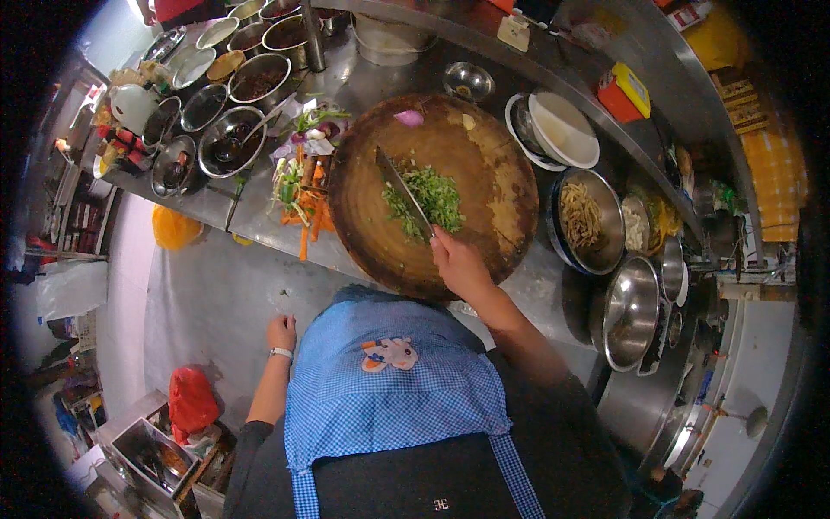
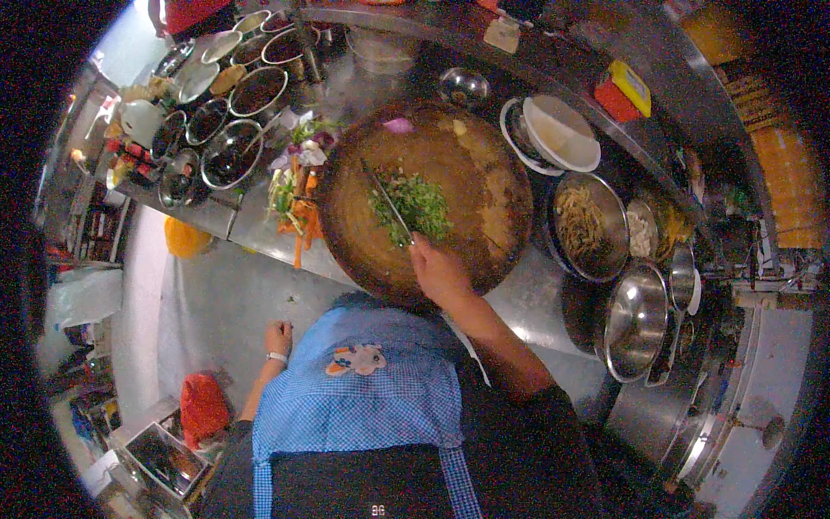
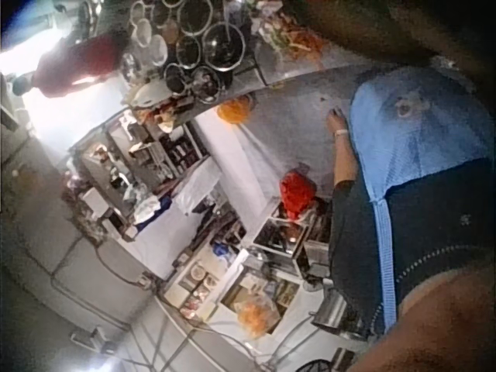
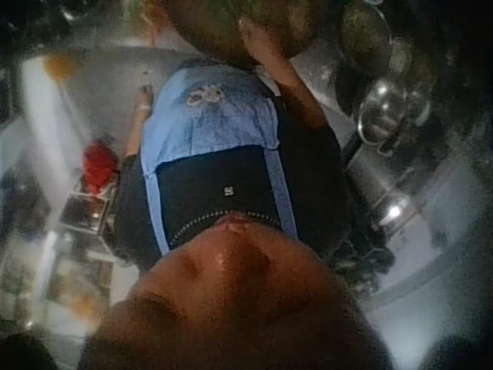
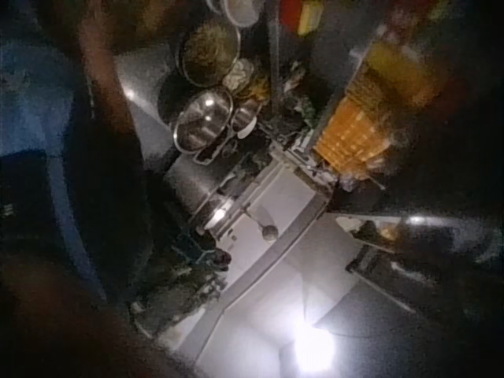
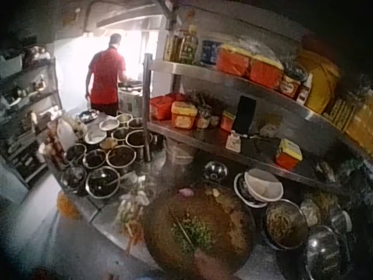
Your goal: The person chops green leafy vegetables on a wooden cutting board using a cleaver, then scrapes the chopped pieces into a metal bowl. The person rinses the bowl under running water and carries it through the restaurant to a counter.
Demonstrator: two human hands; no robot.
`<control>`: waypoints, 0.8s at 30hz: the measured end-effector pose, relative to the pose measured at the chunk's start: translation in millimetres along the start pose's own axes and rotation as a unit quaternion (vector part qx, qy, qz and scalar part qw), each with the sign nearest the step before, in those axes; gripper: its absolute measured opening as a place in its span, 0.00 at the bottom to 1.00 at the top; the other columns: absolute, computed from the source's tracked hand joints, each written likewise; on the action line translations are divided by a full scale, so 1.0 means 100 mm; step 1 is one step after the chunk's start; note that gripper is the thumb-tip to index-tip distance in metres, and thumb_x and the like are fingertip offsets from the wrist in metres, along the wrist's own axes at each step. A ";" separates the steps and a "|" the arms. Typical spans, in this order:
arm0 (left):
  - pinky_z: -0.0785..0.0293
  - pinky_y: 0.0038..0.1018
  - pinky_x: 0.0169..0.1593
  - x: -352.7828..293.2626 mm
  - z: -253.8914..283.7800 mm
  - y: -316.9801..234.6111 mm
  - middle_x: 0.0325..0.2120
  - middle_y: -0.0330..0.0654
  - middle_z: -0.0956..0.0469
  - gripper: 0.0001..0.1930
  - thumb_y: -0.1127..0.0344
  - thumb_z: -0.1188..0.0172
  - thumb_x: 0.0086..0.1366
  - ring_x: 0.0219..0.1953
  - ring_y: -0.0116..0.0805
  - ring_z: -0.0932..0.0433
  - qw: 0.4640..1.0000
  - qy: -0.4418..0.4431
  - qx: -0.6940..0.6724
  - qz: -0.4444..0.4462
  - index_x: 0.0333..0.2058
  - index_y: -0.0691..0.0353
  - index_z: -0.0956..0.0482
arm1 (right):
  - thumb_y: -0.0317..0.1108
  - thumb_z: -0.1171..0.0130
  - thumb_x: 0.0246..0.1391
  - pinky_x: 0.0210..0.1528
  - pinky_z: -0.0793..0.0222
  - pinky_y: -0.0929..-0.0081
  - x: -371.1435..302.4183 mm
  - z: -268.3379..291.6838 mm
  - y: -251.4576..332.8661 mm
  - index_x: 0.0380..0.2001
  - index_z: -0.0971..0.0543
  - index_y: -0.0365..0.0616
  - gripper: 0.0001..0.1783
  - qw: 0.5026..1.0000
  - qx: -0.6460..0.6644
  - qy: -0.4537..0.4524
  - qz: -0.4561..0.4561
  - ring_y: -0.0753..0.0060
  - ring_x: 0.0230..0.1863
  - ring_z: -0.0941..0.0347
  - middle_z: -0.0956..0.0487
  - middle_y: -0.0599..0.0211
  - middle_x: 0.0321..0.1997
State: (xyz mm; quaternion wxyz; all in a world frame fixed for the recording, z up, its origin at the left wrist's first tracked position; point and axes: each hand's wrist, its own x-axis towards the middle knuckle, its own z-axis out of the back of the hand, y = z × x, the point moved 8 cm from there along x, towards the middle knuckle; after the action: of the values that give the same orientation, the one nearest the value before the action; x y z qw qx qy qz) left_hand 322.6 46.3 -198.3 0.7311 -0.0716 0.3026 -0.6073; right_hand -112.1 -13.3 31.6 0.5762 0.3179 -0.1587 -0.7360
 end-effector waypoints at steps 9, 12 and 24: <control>0.26 0.37 0.40 -0.27 -0.33 0.85 0.28 0.51 0.19 0.16 0.57 0.45 0.59 0.33 0.47 0.20 0.986 0.097 0.021 0.131 0.32 0.66 0.19 | 0.38 0.53 0.62 0.24 0.34 0.74 -0.04 0.03 -0.01 0.54 0.29 0.43 0.19 0.999 0.041 -0.008 0.032 0.73 0.18 0.31 0.27 0.65 0.18; 0.26 0.36 0.41 -0.22 -0.39 0.81 0.28 0.49 0.19 0.16 0.57 0.45 0.59 0.34 0.45 0.20 0.986 0.110 -0.004 0.129 0.33 0.65 0.19 | 0.37 0.52 0.62 0.24 0.34 0.74 -0.15 0.12 0.05 0.53 0.28 0.43 0.19 0.994 0.073 -0.044 0.073 0.73 0.18 0.31 0.27 0.65 0.18; 0.26 0.34 0.40 0.01 -0.56 0.59 0.27 0.48 0.19 0.14 0.59 0.42 0.58 0.33 0.42 0.19 0.985 0.111 -0.084 0.104 0.35 0.66 0.20 | 0.38 0.54 0.63 0.23 0.35 0.82 -0.45 -0.07 0.12 0.56 0.32 0.39 0.21 0.959 0.219 0.180 0.026 0.82 0.18 0.34 0.29 0.72 0.20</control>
State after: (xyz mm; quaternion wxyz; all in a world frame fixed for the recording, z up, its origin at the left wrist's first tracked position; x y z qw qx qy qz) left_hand 343.2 74.8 -271.9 0.7434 -0.0327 0.4379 -0.5045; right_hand -92.6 26.6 46.4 0.5303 0.5596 -0.2175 -0.5986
